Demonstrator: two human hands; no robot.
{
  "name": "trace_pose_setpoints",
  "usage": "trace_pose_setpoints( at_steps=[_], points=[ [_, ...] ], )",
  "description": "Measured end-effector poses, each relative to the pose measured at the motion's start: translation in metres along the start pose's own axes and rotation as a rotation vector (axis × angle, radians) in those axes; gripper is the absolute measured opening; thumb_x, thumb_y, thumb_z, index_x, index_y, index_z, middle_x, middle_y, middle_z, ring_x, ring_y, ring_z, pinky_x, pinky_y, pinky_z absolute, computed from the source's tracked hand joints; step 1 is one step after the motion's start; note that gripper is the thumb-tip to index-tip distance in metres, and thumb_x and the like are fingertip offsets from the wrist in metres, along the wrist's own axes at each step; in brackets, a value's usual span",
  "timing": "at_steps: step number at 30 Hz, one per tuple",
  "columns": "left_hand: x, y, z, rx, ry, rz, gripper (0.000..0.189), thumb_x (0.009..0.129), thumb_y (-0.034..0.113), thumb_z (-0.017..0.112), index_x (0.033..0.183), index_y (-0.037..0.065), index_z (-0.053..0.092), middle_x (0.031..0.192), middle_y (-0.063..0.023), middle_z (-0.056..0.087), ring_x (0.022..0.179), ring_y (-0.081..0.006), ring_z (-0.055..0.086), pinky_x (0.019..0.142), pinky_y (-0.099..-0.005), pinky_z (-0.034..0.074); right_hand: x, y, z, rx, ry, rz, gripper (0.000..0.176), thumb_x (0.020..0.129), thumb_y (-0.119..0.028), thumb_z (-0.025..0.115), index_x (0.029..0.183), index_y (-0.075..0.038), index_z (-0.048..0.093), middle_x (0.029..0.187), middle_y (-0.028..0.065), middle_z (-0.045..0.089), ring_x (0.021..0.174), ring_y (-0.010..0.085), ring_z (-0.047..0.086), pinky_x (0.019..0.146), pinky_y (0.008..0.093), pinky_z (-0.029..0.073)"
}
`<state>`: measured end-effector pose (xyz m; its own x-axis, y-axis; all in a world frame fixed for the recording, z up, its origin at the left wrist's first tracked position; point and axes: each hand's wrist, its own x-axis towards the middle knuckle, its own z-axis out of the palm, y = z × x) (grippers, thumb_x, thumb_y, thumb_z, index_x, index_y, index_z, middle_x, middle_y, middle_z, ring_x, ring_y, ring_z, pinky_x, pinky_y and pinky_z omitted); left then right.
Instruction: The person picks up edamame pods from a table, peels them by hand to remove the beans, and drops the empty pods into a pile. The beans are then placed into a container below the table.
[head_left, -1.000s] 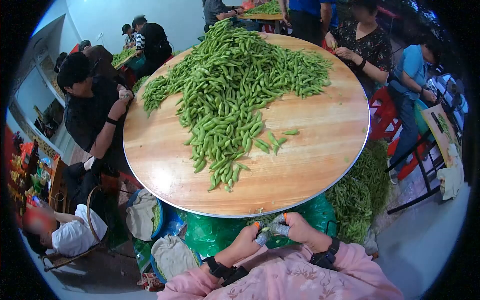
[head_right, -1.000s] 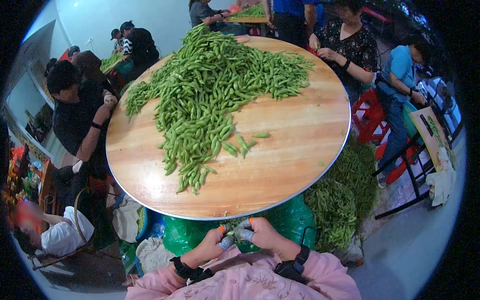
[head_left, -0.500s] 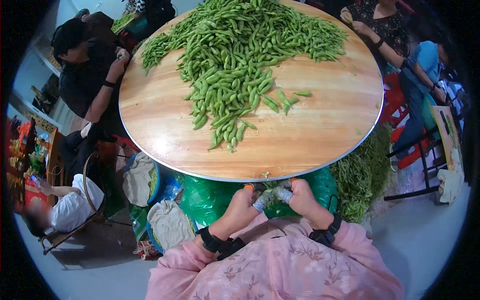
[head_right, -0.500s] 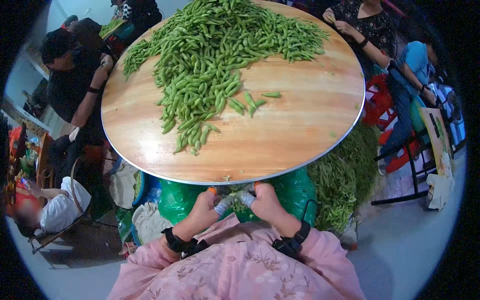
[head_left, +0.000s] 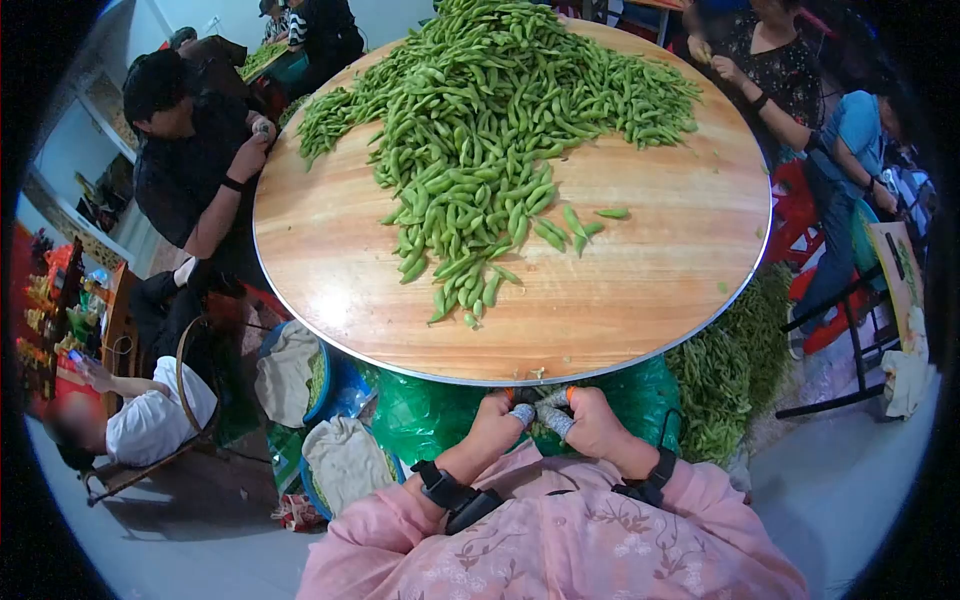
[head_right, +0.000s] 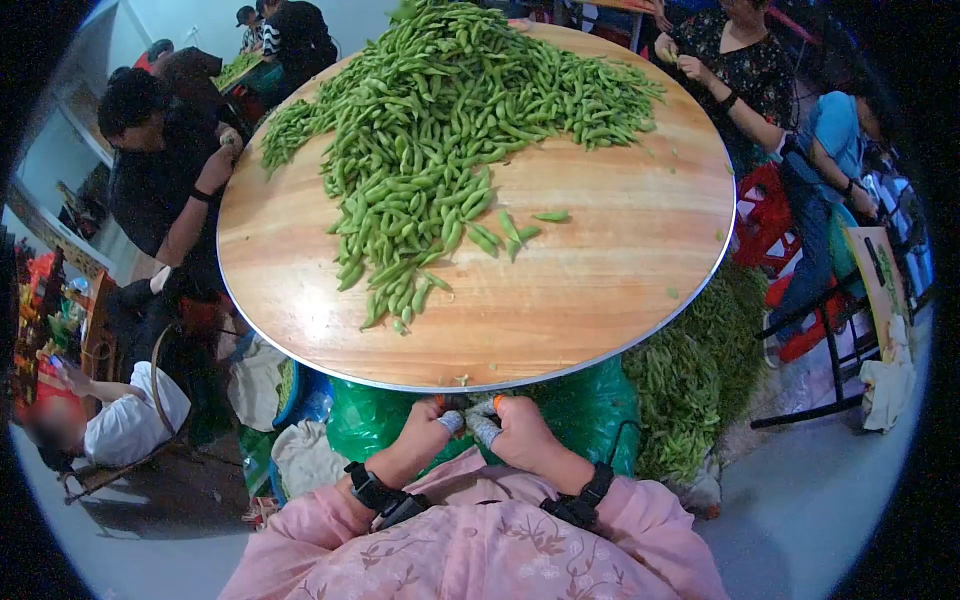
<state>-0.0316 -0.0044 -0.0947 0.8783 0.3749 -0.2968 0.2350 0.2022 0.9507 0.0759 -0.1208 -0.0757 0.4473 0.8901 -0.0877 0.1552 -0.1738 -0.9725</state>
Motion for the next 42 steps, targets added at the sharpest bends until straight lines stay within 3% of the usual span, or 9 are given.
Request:
trace_pose_setpoints(
  at_steps=[3,6,8,10,16,21,27,35,42],
  points=[
    [-0.001,-0.001,0.002,-0.009,0.099,0.075,0.020,0.073,0.003,0.048,0.090,-0.001,0.057,0.076,-0.0053,0.059,0.063,-0.0147,0.054,0.058,-0.0267,0.043,-0.005,0.017,-0.012,-0.162,0.070,0.048,0.013,0.073,-0.010,0.058,0.080,0.001,0.060,0.069,0.0145,0.060,0.059,0.0172,0.055,0.056,0.0308,0.044],
    [-0.012,0.035,0.000,0.900,0.043,0.049,0.016,0.067,0.010,0.058,0.077,-0.002,0.055,0.072,-0.0253,0.055,0.066,-0.0388,0.055,0.058,-0.0392,0.045,-0.021,0.014,-0.065,-0.288,0.173,0.104,0.014,0.072,-0.013,0.060,0.078,-0.001,0.062,0.068,0.0140,0.060,0.058,0.0196,0.056,0.054,0.0311,0.043],
    [-0.017,0.053,0.004,0.957,0.039,0.164,0.016,0.067,0.011,0.058,0.077,-0.001,0.055,0.070,-0.0239,0.055,0.066,-0.0384,0.055,0.058,-0.0400,0.045,-0.034,0.024,-0.097,-0.150,0.465,0.048,0.014,0.069,-0.012,0.061,0.077,0.000,0.062,0.068,0.0142,0.060,0.057,0.0208,0.056,0.054,0.0313,0.044],
    [-0.018,0.064,0.006,1.009,0.031,0.276,0.016,0.067,0.011,0.058,0.077,-0.001,0.055,0.068,-0.0225,0.056,0.067,-0.0380,0.056,0.058,-0.0408,0.045,-0.059,0.068,-0.149,-0.717,0.556,0.080,0.041,0.066,-0.007,0.061,0.103,0.005,0.049,0.073,0.0148,0.060,0.067,0.0246,0.059,0.060,0.0329,0.045],
    [-0.012,0.093,0.008,1.312,-0.136,0.258,0.013,0.069,0.011,0.058,0.077,0.001,0.056,0.068,-0.0190,0.057,0.067,-0.0356,0.057,0.059,-0.0398,0.045,-0.102,0.106,-0.210,-0.690,0.745,0.219,0.020,0.068,-0.007,0.060,0.084,0.004,0.058,0.075,0.0172,0.060,0.070,0.0273,0.060,0.063,0.0332,0.045],
    [0.017,0.132,-0.001,1.070,0.284,0.496,0.008,0.067,0.009,0.055,0.066,0.001,0.055,0.058,-0.0190,0.056,0.056,-0.0352,0.057,0.049,-0.0406,0.044,-0.114,0.116,-0.215,-0.618,0.811,0.416,0.014,0.070,-0.007,0.057,0.079,0.003,0.059,0.071,0.0180,0.061,0.067,0.0290,0.060,0.061,0.0336,0.045],
    [0.088,0.145,-0.021,1.550,0.360,0.322,0.029,0.073,0.029,0.058,0.069,0.001,0.059,0.062,-0.0174,0.059,0.060,-0.0319,0.059,0.052,-0.0391,0.046,-0.088,0.062,-0.173,-0.461,0.768,0.238,0.014,0.075,-0.008,0.059,0.083,0.003,0.060,0.072,0.0084,0.061,0.064,0.0116,0.054,0.057,0.0266,0.043],
    [0.083,0.138,-0.023,1.584,0.357,0.386,0.009,0.066,0.012,0.057,0.066,0.003,0.059,0.059,-0.0177,0.058,0.056,-0.0317,0.059,0.050,-0.0394,0.046,-0.055,-0.032,-0.113,-0.030,0.379,0.081,0.020,0.077,-0.008,0.059,0.094,0.002,0.060,0.082,0.0066,0.063,0.071,0.0110,0.056,0.064,0.0239,0.045],
    [0.023,0.136,0.005,0.676,0.111,0.346,0.019,0.076,0.015,0.061,0.083,-0.003,0.058,0.057,-0.0100,0.057,0.050,-0.0146,0.055,0.047,-0.0281,0.043,-0.004,-0.054,-0.074,0.716,0.085,0.009,0.023,0.081,-0.012,0.056,0.100,0.003,0.057,0.086,0.0065,0.061,0.069,0.0069,0.053,0.055,0.0182,0.041]
  ],
)
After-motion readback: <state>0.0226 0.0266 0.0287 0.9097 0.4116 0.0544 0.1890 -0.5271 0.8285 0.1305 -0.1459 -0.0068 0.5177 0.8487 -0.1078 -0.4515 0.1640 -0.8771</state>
